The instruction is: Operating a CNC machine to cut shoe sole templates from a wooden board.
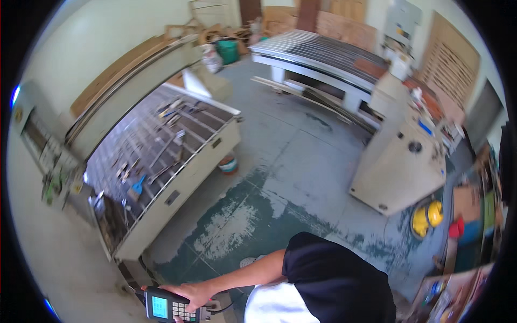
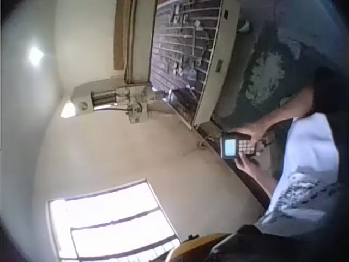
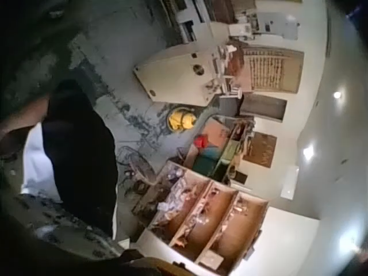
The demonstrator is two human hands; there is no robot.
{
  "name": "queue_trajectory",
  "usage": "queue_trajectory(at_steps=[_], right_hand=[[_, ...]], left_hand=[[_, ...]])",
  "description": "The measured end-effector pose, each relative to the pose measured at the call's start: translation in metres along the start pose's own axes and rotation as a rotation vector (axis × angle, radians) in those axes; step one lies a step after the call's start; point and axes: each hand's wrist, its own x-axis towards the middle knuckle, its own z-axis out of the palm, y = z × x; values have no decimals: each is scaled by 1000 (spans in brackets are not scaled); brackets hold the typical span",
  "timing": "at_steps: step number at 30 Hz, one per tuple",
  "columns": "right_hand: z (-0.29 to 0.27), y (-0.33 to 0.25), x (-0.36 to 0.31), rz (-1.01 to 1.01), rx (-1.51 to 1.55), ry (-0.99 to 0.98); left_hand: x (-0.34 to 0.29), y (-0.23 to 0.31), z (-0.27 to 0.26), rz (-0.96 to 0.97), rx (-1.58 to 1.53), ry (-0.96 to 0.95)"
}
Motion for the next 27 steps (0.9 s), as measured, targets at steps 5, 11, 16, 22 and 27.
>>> queue_trajectory(at_steps=[5,11,16,22,27], right_hand=[[-22,6,-69,-17,62,233],[-12,-6,-208,146,-279,612],[-11,-57,-399,392,-324,1084],[-50,-153,-701,427,-684,2023],[-89,-105,-829,605,-770,1525]], left_hand=[[-35,17,71,505,631,-502],[-115,13,152,-312,-106,-880],[-142,-20,176,-523,-104,-1078],[-179,-81,242,-470,57,-914],[-257,-233,317,-197,58,-762]])
